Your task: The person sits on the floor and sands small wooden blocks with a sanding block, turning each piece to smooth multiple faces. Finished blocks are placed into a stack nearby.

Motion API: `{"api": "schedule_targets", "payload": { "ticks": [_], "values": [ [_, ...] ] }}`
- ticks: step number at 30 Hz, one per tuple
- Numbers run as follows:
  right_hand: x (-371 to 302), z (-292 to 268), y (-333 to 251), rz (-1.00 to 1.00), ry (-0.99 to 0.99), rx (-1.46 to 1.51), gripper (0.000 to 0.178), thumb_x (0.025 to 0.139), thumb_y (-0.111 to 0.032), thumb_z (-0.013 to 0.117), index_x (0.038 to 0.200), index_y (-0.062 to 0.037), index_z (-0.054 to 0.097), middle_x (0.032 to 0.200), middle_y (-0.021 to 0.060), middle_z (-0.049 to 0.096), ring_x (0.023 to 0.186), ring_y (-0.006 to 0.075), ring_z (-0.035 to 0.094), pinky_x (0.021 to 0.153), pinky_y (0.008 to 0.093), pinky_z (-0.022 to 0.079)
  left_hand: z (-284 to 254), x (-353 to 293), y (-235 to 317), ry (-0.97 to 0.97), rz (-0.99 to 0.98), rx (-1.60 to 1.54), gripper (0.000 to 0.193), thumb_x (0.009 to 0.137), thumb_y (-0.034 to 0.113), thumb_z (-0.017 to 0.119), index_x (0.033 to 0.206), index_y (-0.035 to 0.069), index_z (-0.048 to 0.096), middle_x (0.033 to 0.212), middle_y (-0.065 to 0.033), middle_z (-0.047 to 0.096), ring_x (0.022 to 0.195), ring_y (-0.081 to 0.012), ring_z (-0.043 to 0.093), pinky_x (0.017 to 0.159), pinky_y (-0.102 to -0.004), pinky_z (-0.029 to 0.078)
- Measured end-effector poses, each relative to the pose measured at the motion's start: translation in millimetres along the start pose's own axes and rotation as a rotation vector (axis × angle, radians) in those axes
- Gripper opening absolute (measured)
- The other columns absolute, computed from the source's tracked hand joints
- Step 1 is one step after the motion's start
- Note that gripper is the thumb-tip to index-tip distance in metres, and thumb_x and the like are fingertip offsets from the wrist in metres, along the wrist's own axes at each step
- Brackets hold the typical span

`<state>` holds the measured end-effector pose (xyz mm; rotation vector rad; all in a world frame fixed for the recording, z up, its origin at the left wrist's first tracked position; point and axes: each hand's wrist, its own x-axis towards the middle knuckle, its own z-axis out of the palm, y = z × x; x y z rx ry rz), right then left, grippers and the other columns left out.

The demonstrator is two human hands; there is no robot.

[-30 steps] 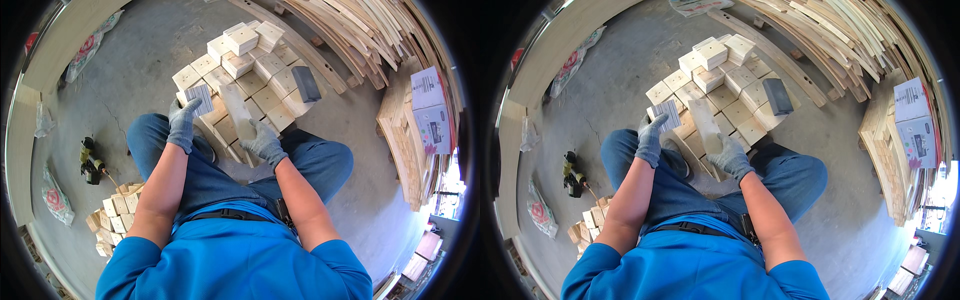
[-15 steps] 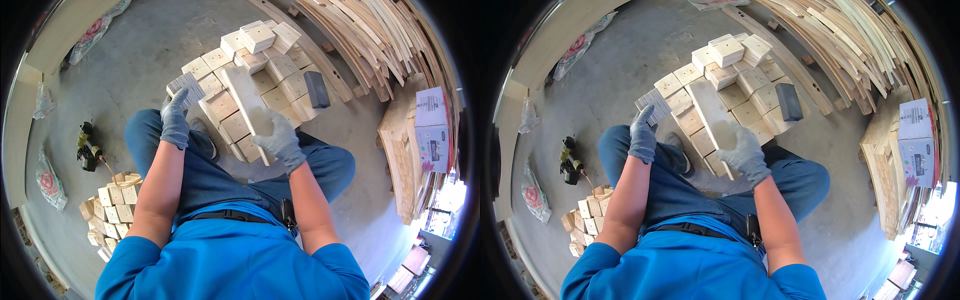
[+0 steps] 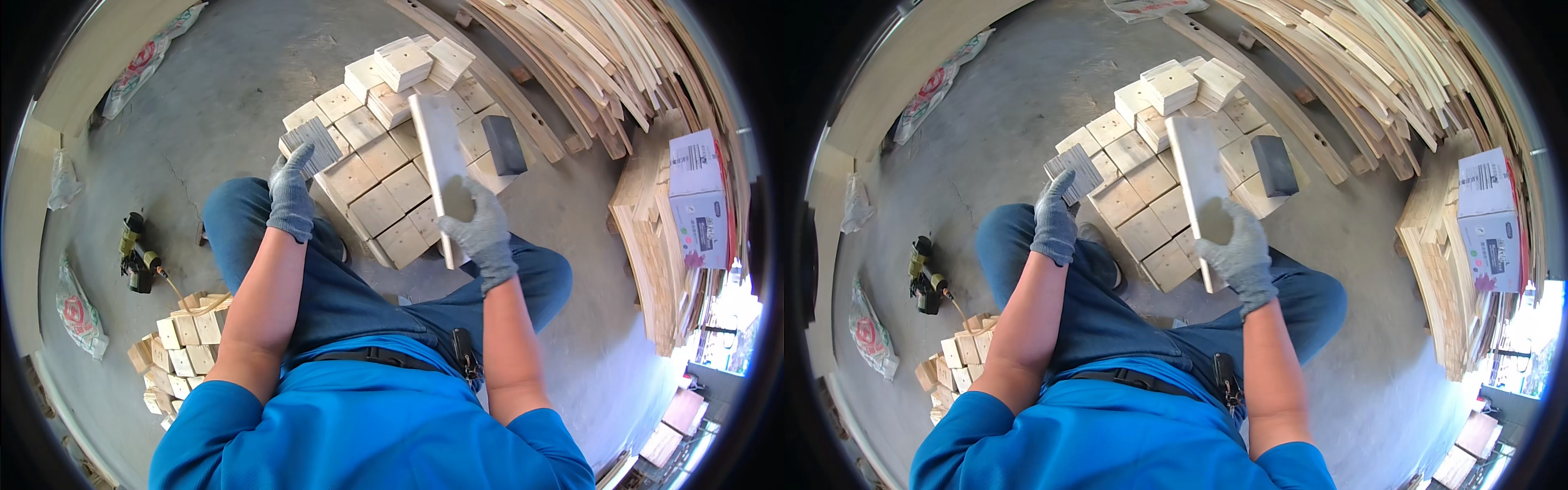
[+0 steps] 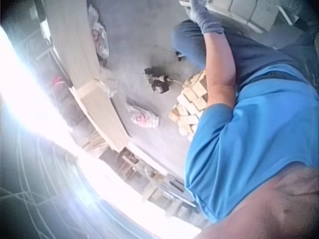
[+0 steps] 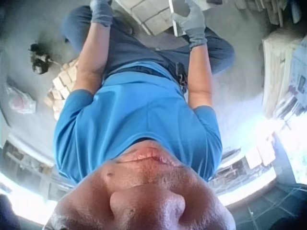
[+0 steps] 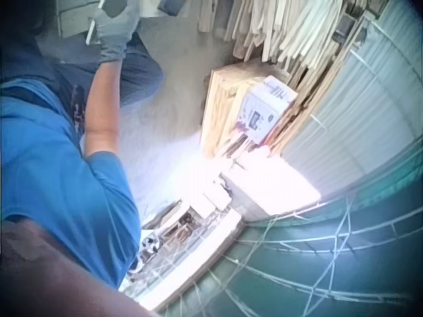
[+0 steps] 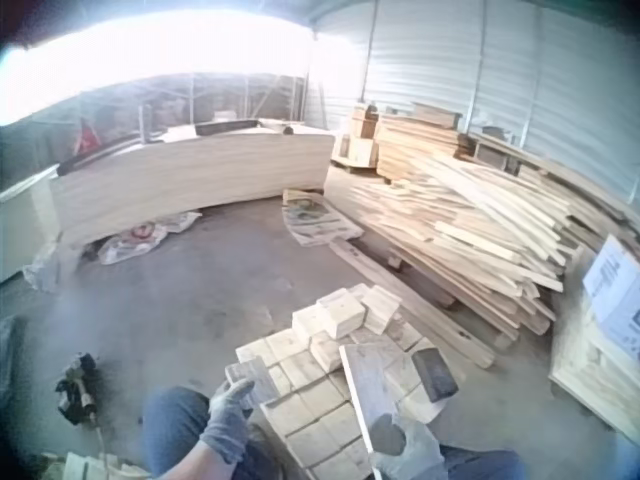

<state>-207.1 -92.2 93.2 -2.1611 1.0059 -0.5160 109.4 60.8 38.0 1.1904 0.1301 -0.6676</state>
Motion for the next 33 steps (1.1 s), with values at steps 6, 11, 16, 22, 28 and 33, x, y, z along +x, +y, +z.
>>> {"api": "schedule_targets", "payload": {
  "ticks": [6, 11, 16, 22, 28, 33],
  "values": [
    [24.4, 78.9, -13.7, 0.012, -0.273, -0.154, 0.088, 0.074, -0.035, 0.093, 0.148, -0.0008, 0.061, 0.14, 0.0239, 0.067, 0.135, 0.0398, 0.061, 0.118, 0.0471, 0.047, -18.4, -3.5, 4.8, -0.011, 0.023, 0.005, 0.041, 0.093, 0.031, 0.086, 0.13, 0.017, 0.075, 0.118, 0.0021, 0.074, 0.105, -0.0121, 0.064, 0.09, -0.0293, 0.047],
    [40.6, 121.5, -16.8, 0.031, -0.306, -0.262, 0.089, 0.074, -0.036, 0.093, 0.15, -0.0034, 0.06, 0.142, 0.0229, 0.066, 0.136, 0.0382, 0.06, 0.119, 0.0463, 0.046, -16.5, -6.2, 7.6, 0.046, 0.066, -0.009, 0.044, 0.096, 0.019, 0.083, 0.133, 0.001, 0.07, 0.12, -0.0096, 0.076, 0.108, -0.0199, 0.072, 0.097, -0.0317, 0.056],
    [62.2, 150.2, -29.2, 0.029, -0.238, -0.297, 0.089, 0.075, -0.039, 0.093, 0.15, -0.005, 0.06, 0.145, 0.0229, 0.064, 0.138, 0.0384, 0.058, 0.12, 0.0464, 0.046, -16.1, 0.5, 6.7, 0.05, 0.063, -0.002, 0.043, 0.096, 0.018, 0.083, 0.132, 0.0, 0.07, 0.121, -0.0103, 0.076, 0.107, -0.0208, 0.073, 0.098, -0.0326, 0.057],
    [73.0, 173.9, -53.3, 0.046, -0.244, -0.416, 0.093, 0.079, -0.045, 0.09, 0.156, -0.0064, 0.056, 0.147, 0.0224, 0.06, 0.135, 0.0402, 0.058, 0.118, 0.0471, 0.047, -15.8, 7.7, 8.0, 0.054, 0.055, -0.048, 0.045, 0.095, 0.017, 0.083, 0.134, -0.001, 0.069, 0.121, -0.0105, 0.076, 0.109, -0.0212, 0.074, 0.099, -0.0326, 0.057],
    [74.0, 180.0, -58.4, 0.16, -0.379, -0.54, 0.092, 0.085, -0.053, 0.085, 0.159, -0.009, 0.053, 0.153, 0.0239, 0.053, 0.137, 0.0429, 0.055, 0.115, 0.0494, 0.049, -18.8, 14.9, 3.6, 0.037, 0.07, -0.081, 0.046, 0.095, 0.017, 0.084, 0.134, -0.001, 0.069, 0.121, -0.0102, 0.076, 0.108, -0.0206, 0.073, 0.099, -0.0327, 0.057],
    [69.3, 183.8, -55.8, 0.118, -0.323, -0.536, 0.092, 0.085, -0.052, 0.086, 0.159, -0.0084, 0.054, 0.153, 0.0244, 0.054, 0.137, 0.0428, 0.056, 0.115, 0.0496, 0.049, -27.9, 30.8, -7.8, -0.013, 0.118, -0.044, 0.048, 0.092, 0.018, 0.086, 0.133, -0.001, 0.069, 0.12, -0.0101, 0.076, 0.107, -0.0203, 0.073, 0.1, -0.0337, 0.056]
  ]
}}
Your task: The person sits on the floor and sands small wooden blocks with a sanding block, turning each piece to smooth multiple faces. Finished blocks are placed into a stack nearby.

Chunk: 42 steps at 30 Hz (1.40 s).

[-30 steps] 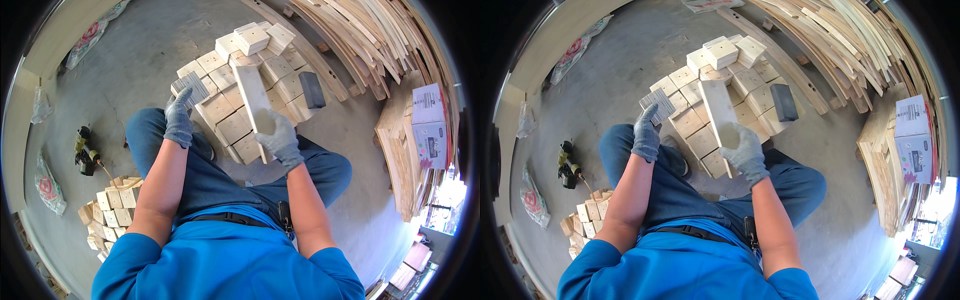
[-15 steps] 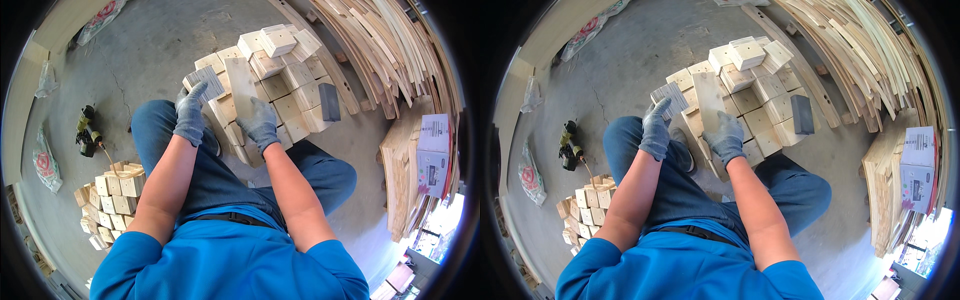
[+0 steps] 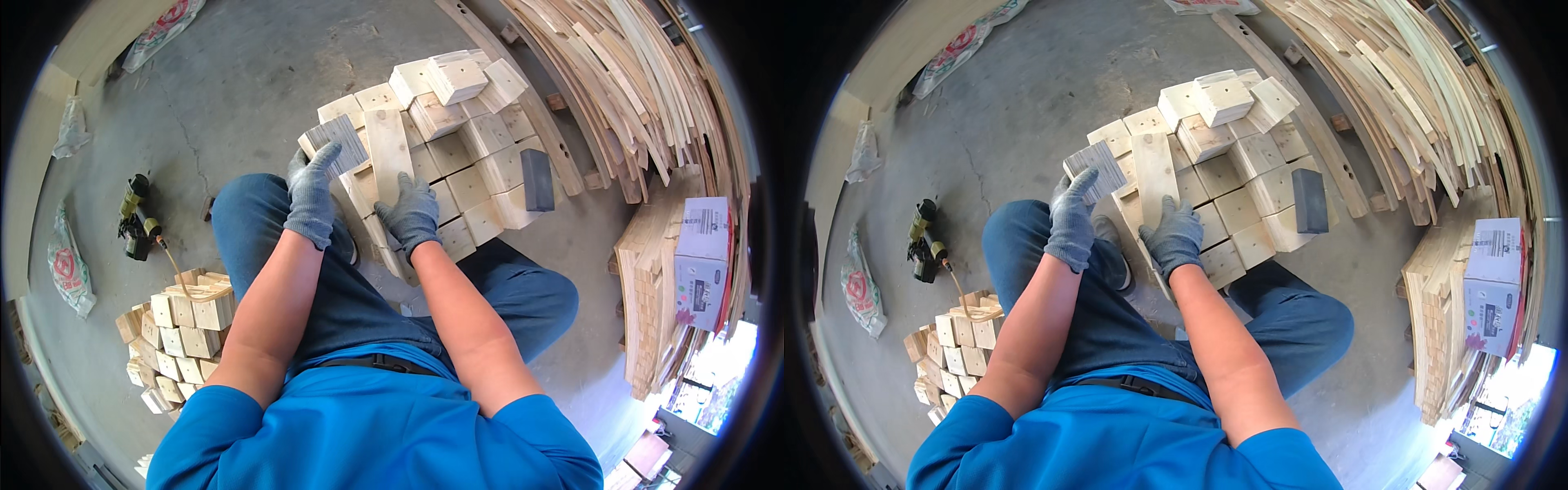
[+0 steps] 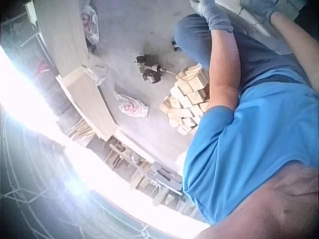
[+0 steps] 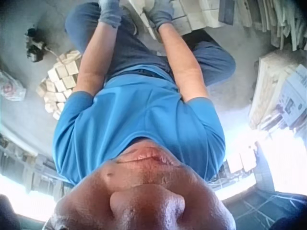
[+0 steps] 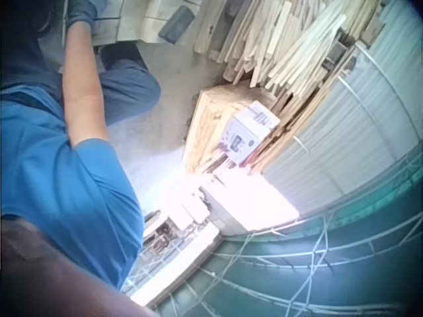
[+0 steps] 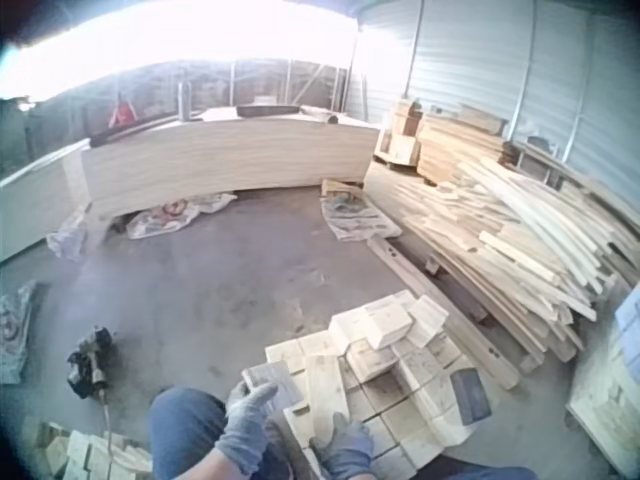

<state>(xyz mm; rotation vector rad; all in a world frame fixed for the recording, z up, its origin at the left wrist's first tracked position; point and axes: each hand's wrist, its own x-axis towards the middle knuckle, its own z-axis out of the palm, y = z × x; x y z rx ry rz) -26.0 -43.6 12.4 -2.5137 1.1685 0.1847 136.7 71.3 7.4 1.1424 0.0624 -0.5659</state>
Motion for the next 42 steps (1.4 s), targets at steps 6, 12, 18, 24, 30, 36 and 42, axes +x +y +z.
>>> {"api": "schedule_targets", "payload": {
  "ticks": [6, 12, 18, 24, 30, 36, 42],
  "values": [
    [-7.3, -4.6, 13.4, 0.018, -0.055, -0.011, 0.092, 0.085, -0.054, 0.085, 0.16, -0.0117, 0.053, 0.154, 0.0224, 0.052, 0.136, 0.0412, 0.057, 0.113, 0.0493, 0.05, 2.5, -2.2, -2.9, -0.062, 0.02, 0.02, 0.05, 0.09, 0.017, 0.087, 0.132, -0.002, 0.069, 0.12, -0.011, 0.076, 0.107, -0.0217, 0.073, 0.101, -0.0344, 0.056],
    [-6.1, -8.4, 13.8, 0.029, -0.078, 0.034, 0.094, 0.082, -0.057, 0.089, 0.157, -0.0107, 0.056, 0.155, 0.0222, 0.055, 0.138, 0.0414, 0.057, 0.116, 0.0486, 0.049, 9.6, -5.1, -5.8, -0.094, 0.018, 0.084, 0.049, 0.09, 0.015, 0.087, 0.132, -0.002, 0.069, 0.121, -0.0116, 0.076, 0.107, -0.0214, 0.073, 0.1, -0.0351, 0.056],
    [-13.0, 4.9, 42.4, -0.035, 0.098, 0.148, 0.088, 0.086, -0.053, 0.087, 0.156, -0.0099, 0.056, 0.155, 0.0258, 0.053, 0.136, 0.0447, 0.058, 0.112, 0.0527, 0.05, 11.0, -1.7, -11.9, -0.113, 0.02, 0.074, 0.05, 0.089, 0.015, 0.087, 0.132, -0.003, 0.068, 0.119, -0.0126, 0.077, 0.105, -0.0223, 0.074, 0.099, -0.0353, 0.057],
    [-15.7, -32.1, 126.9, -0.089, 0.386, 0.264, 0.078, 0.084, -0.038, 0.09, 0.144, 0.0028, 0.062, 0.133, 0.0287, 0.071, 0.126, 0.0458, 0.066, 0.112, 0.0518, 0.051, 11.8, 1.7, -11.0, -0.14, 0.031, 0.218, 0.065, 0.081, 0.013, 0.093, 0.136, -0.005, 0.064, 0.122, -0.0153, 0.076, 0.109, -0.0244, 0.074, 0.1, -0.0369, 0.058],
    [-36.2, -78.6, 227.9, 0.064, 0.567, 0.323, 0.065, 0.09, -0.02, 0.088, 0.146, 0.0025, 0.063, 0.138, 0.0196, 0.07, 0.124, 0.0303, 0.069, 0.108, 0.0392, 0.055, 31.1, -17.1, -19.9, -0.172, 0.104, 0.346, 0.097, 0.072, 0.011, 0.099, 0.151, -0.007, 0.046, 0.137, -0.018, 0.069, 0.12, -0.0274, 0.071, 0.105, -0.0388, 0.059],
    [-58.3, -86.5, 239.8, 0.252, 0.551, 0.503, 0.062, 0.093, -0.015, 0.086, 0.147, 0.0012, 0.061, 0.142, 0.0197, 0.067, 0.126, 0.0306, 0.068, 0.109, 0.0411, 0.055, 52.8, -31.5, -20.6, -0.376, 0.155, 0.432, 0.093, 0.071, 0.01, 0.099, 0.15, -0.001, 0.051, 0.137, -0.0136, 0.069, 0.127, -0.0256, 0.067, 0.112, -0.0388, 0.054],
    [-55.4, -75.1, 247.0, 0.242, 0.58, 0.512, 0.069, 0.092, -0.018, 0.087, 0.152, -0.0008, 0.058, 0.147, 0.0216, 0.064, 0.13, 0.0342, 0.066, 0.112, 0.0439, 0.054, 52.9, -28.6, -45.4, -0.467, 0.248, 0.52, 0.108, 0.065, 0.024, 0.104, 0.154, 0.002, 0.045, 0.146, -0.0139, 0.062, 0.138, -0.0257, 0.059, 0.121, -0.0402, 0.046]
  ]
}}
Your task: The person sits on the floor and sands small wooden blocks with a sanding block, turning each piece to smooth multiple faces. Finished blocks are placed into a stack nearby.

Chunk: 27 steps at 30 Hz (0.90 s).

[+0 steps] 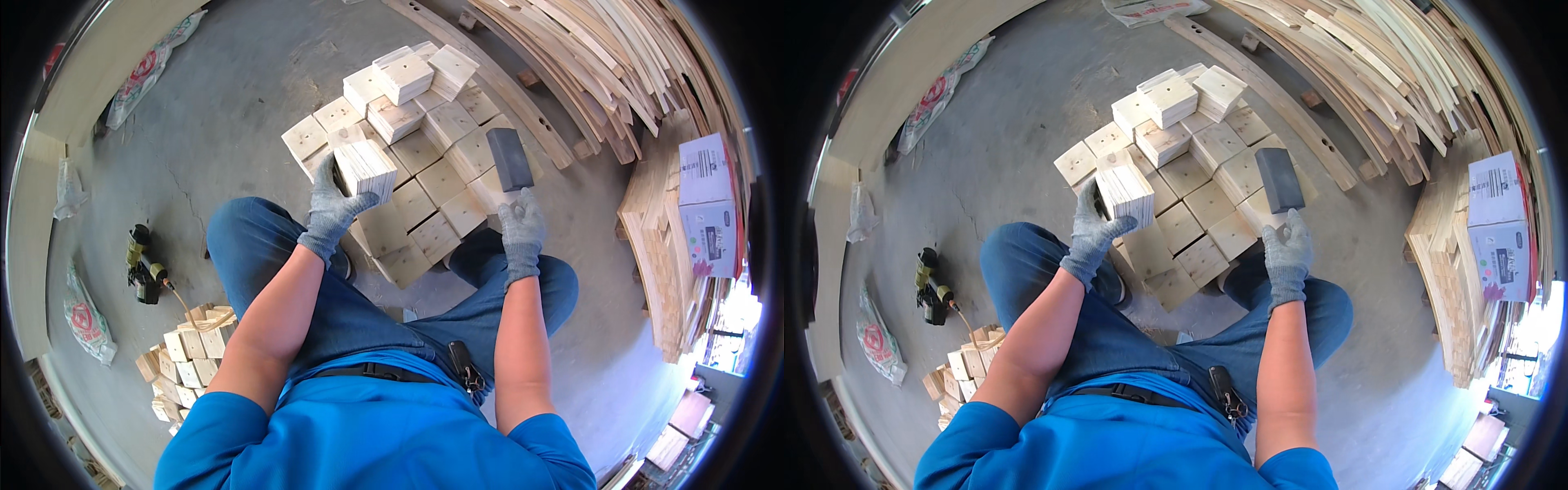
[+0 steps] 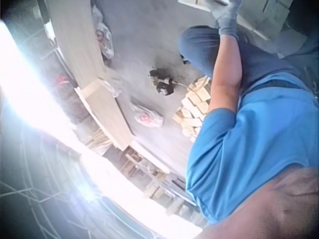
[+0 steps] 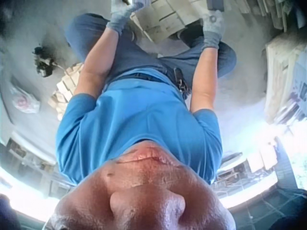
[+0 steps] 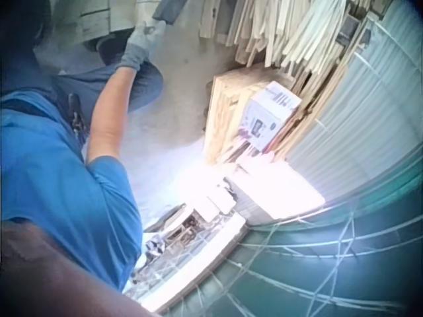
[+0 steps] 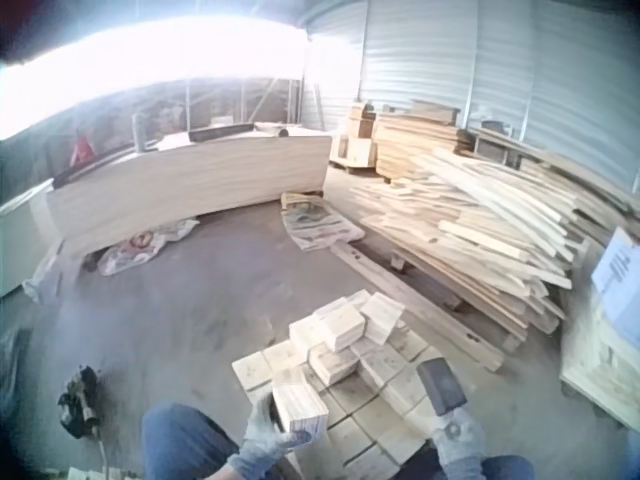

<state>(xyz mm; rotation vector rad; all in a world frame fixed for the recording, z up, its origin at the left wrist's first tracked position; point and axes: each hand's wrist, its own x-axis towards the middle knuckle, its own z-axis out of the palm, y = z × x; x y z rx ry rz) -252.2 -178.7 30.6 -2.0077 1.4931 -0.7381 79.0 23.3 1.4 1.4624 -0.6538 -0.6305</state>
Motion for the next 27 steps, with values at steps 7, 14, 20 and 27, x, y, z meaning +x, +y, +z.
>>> {"api": "schedule_targets", "payload": {
  "ticks": [7, 14, 20, 27],
  "values": [
    [25.4, -8.0, -12.4, -0.158, 0.04, -0.289, 0.087, 0.085, -0.026, 0.091, 0.158, -0.0041, 0.05, 0.159, 0.0262, 0.052, 0.142, 0.0437, 0.055, 0.119, 0.0488, 0.046, 10.9, -10.9, -12.8, -0.082, -0.048, 0.175, 0.125, 0.062, 0.027, 0.102, 0.162, -0.001, 0.032, 0.156, -0.0208, 0.05, 0.146, -0.0321, 0.051, 0.125, -0.0405, 0.042],
    [69.3, -3.9, -31.9, -0.197, -0.009, -0.454, 0.1, 0.081, -0.041, 0.092, 0.164, -0.0126, 0.044, 0.165, 0.0255, 0.044, 0.149, 0.0462, 0.047, 0.123, 0.053, 0.041, 3.9, -30.4, -21.0, -0.118, -0.059, 0.329, 0.126, 0.065, 0.027, 0.099, 0.163, -0.003, 0.027, 0.156, -0.0194, 0.047, 0.145, -0.0325, 0.049, 0.13, -0.0403, 0.036],
    [101.7, 9.8, -10.4, -0.132, -0.136, -0.52, 0.104, 0.082, -0.048, 0.091, 0.166, -0.014, 0.041, 0.169, 0.0236, 0.041, 0.151, 0.0445, 0.046, 0.124, 0.0521, 0.041, 8.5, -20.8, -34.8, -0.206, -0.381, -0.363, 0.119, 0.077, 0.031, 0.094, 0.167, 0.003, 0.021, 0.156, -0.0109, 0.052, 0.143, -0.0233, 0.051, 0.131, -0.0406, 0.035],
    [107.4, 30.9, -18.3, -0.087, -0.137, -0.502, 0.097, 0.083, -0.042, 0.089, 0.164, -0.0119, 0.045, 0.166, 0.0207, 0.046, 0.147, 0.0408, 0.052, 0.122, 0.048, 0.044, -13.5, -24.5, -52.2, -0.183, -0.131, 0.198, 0.127, 0.07, 0.027, 0.1, 0.168, 0.002, 0.021, 0.155, -0.0139, 0.053, 0.141, -0.0255, 0.055, 0.126, -0.0387, 0.041]
  ]
}}
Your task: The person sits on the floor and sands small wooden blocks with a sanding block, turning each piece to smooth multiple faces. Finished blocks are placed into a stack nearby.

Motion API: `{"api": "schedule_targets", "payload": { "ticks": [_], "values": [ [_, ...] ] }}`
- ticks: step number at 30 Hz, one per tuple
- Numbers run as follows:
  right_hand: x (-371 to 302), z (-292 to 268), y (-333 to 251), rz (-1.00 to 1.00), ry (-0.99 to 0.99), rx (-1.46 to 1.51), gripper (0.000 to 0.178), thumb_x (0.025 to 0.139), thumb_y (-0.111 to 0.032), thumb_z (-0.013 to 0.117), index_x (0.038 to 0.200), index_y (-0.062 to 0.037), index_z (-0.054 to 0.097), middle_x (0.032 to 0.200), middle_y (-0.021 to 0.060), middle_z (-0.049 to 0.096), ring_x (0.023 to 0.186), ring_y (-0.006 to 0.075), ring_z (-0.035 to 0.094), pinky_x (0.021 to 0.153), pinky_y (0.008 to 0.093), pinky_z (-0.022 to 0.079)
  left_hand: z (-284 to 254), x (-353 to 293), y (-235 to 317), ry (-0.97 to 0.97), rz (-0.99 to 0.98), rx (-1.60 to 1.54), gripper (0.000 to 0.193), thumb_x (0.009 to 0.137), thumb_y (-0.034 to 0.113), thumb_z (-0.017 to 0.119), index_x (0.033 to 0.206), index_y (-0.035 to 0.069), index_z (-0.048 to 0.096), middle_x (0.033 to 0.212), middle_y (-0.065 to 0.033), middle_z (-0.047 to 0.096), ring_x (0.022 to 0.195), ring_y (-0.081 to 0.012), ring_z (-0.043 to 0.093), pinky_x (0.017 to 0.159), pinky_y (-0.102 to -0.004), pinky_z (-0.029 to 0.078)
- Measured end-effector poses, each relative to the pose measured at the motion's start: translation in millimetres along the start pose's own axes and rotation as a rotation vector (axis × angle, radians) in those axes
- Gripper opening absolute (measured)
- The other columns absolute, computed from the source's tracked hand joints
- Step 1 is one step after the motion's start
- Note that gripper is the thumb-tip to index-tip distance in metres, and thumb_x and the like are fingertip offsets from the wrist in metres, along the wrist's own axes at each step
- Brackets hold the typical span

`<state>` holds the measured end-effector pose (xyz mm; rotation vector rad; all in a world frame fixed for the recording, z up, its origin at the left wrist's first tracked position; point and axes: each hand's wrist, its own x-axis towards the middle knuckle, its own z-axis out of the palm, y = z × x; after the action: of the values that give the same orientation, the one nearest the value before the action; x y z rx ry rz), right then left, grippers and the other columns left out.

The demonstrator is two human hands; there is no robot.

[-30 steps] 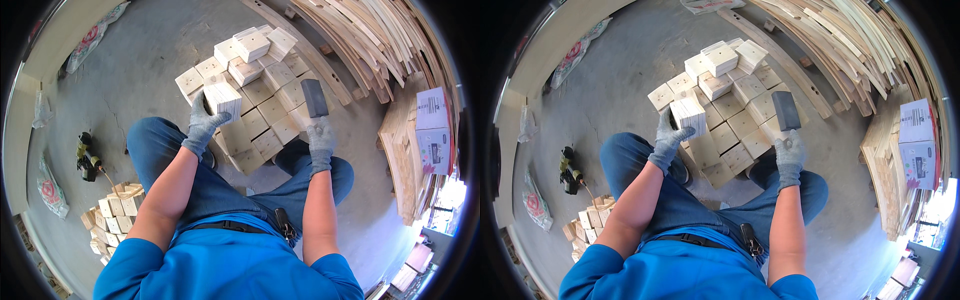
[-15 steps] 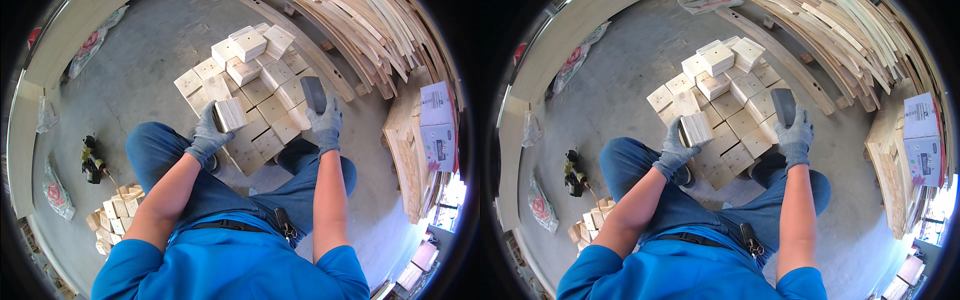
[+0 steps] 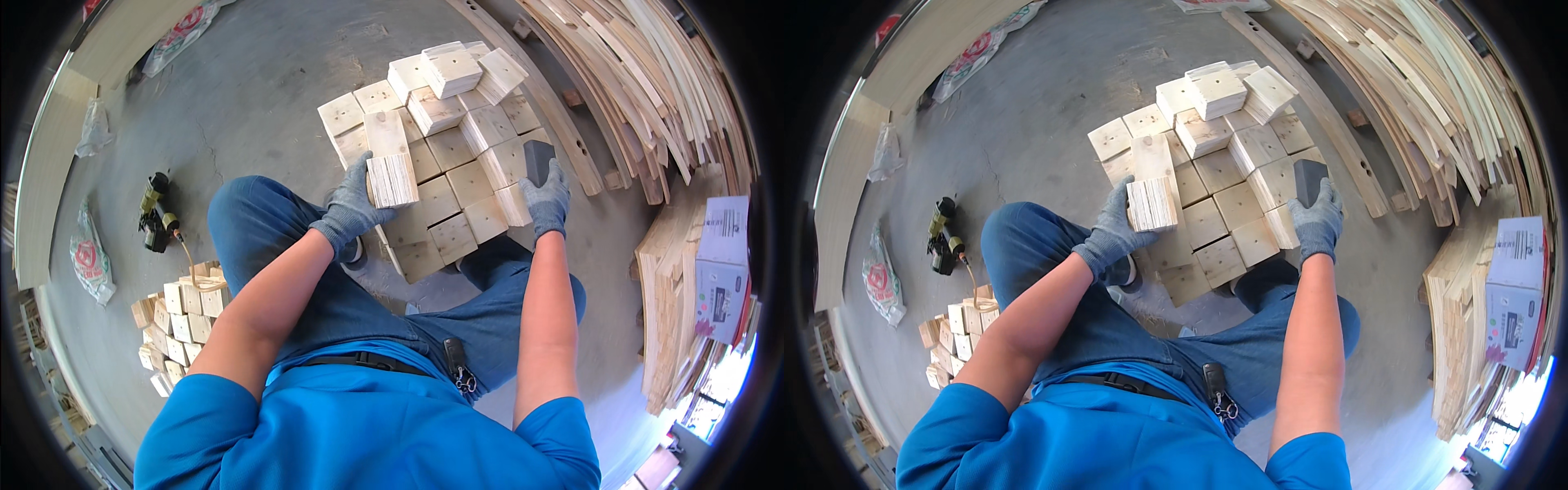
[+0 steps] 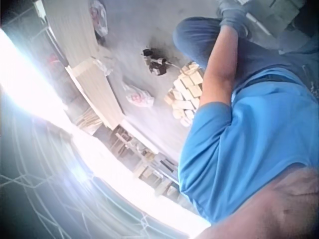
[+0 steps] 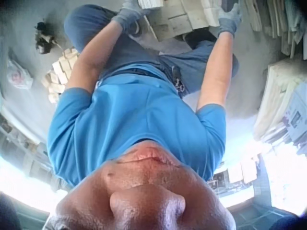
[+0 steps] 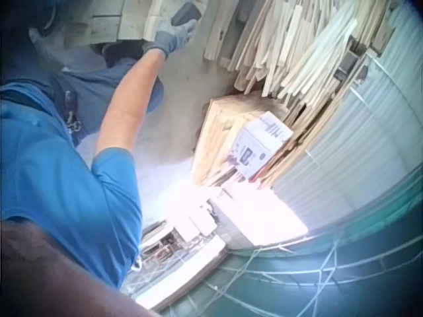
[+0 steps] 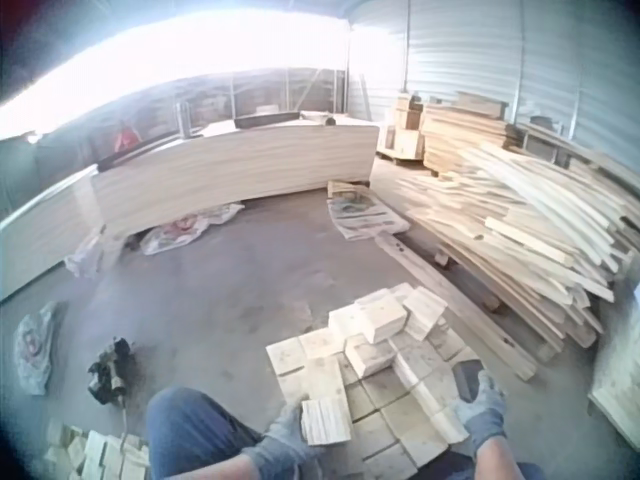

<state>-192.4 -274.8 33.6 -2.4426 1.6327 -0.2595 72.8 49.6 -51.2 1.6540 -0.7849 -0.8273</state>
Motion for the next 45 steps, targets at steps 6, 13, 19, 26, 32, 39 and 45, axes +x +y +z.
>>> {"api": "schedule_targets", "payload": {
  "ticks": [6, 13, 19, 26, 32, 39, 45],
  "values": [
    [-19.4, -9.2, -18.3, -0.076, 0.05, 0.252, 0.083, 0.085, -0.025, 0.091, 0.157, -0.0064, 0.055, 0.154, 0.0234, 0.057, 0.14, 0.041, 0.058, 0.118, 0.0463, 0.048, 1.0, -10.8, 32.8, 0.073, 0.008, 0.085, 0.11, 0.066, 0.023, 0.101, 0.157, 0.004, 0.041, 0.139, -0.0158, 0.063, 0.131, -0.0288, 0.062, 0.117, -0.0392, 0.051],
    [-101.6, -2.2, -86.0, -0.423, 0.036, 0.525, 0.076, 0.086, -0.02, 0.091, 0.152, -0.001, 0.059, 0.144, 0.023, 0.063, 0.133, 0.0388, 0.061, 0.117, 0.0471, 0.049, -5.3, -12.2, 22.8, 0.112, 0.0, 0.178, 0.11, 0.064, 0.019, 0.102, 0.156, 0.005, 0.043, 0.146, -0.0152, 0.061, 0.137, -0.0288, 0.06, 0.12, -0.0401, 0.047],
    [-166.7, -11.0, -126.0, -0.545, -0.025, 0.451, 0.084, 0.081, -0.027, 0.093, 0.156, -0.0102, 0.057, 0.145, 0.0258, 0.06, 0.134, 0.0452, 0.058, 0.116, 0.0515, 0.047, 2.5, -5.1, 53.2, 0.004, 0.035, 0.203, 0.117, 0.063, 0.019, 0.102, 0.16, 0.003, 0.039, 0.147, -0.0177, 0.059, 0.138, -0.0325, 0.059, 0.12, -0.041, 0.047],
    [-202.9, -18.8, -148.5, -0.56, -0.074, 0.136, 0.083, 0.084, -0.031, 0.089, 0.158, -0.0132, 0.056, 0.155, 0.0287, 0.052, 0.139, 0.0479, 0.054, 0.117, 0.0577, 0.042, 12.4, 7.4, 21.5, 0.063, 0.15, 0.299, 0.124, 0.06, 0.035, 0.101, 0.161, 0.003, 0.037, 0.15, -0.0274, 0.052, 0.142, -0.0446, 0.054, 0.123, -0.0439, 0.044],
    [-206.5, -15.9, -155.7, -0.604, -0.079, -0.009, 0.076, 0.087, -0.034, 0.084, 0.158, -0.0196, 0.057, 0.157, 0.0291, 0.048, 0.135, 0.0493, 0.054, 0.115, 0.0595, 0.043, 9.6, 2.7, 34.7, -0.004, 0.091, 0.331, 0.118, 0.064, 0.03, 0.099, 0.161, 0.003, 0.038, 0.149, -0.026, 0.052, 0.141, -0.0442, 0.054, 0.122, -0.0445, 0.045],
    [-146.5, 11.3, -221.1, -0.602, -0.034, 0.063, 0.073, 0.088, -0.035, 0.082, 0.156, -0.0209, 0.058, 0.15, 0.0262, 0.052, 0.128, 0.0489, 0.058, 0.107, 0.06, 0.048, 14.2, 17.6, -12.6, 0.071, 0.264, 0.25, 0.108, 0.07, 0.034, 0.097, 0.158, 0.003, 0.042, 0.15, -0.0258, 0.052, 0.143, -0.0438, 0.051, 0.123, -0.045, 0.043],
    [-139.7, 12.3, -206.6, -0.601, -0.006, 0.087, 0.069, 0.093, -0.04, 0.08, 0.155, -0.0171, 0.06, 0.149, 0.0267, 0.053, 0.132, 0.0485, 0.056, 0.111, 0.0591, 0.046, 17.4, 7.5, 21.8, 0.035, 0.196, 0.311, 0.107, 0.073, 0.034, 0.097, 0.159, 0.005, 0.041, 0.15, -0.0251, 0.052, 0.146, -0.0419, 0.049, 0.124, -0.0448, 0.04]
  ]
}}
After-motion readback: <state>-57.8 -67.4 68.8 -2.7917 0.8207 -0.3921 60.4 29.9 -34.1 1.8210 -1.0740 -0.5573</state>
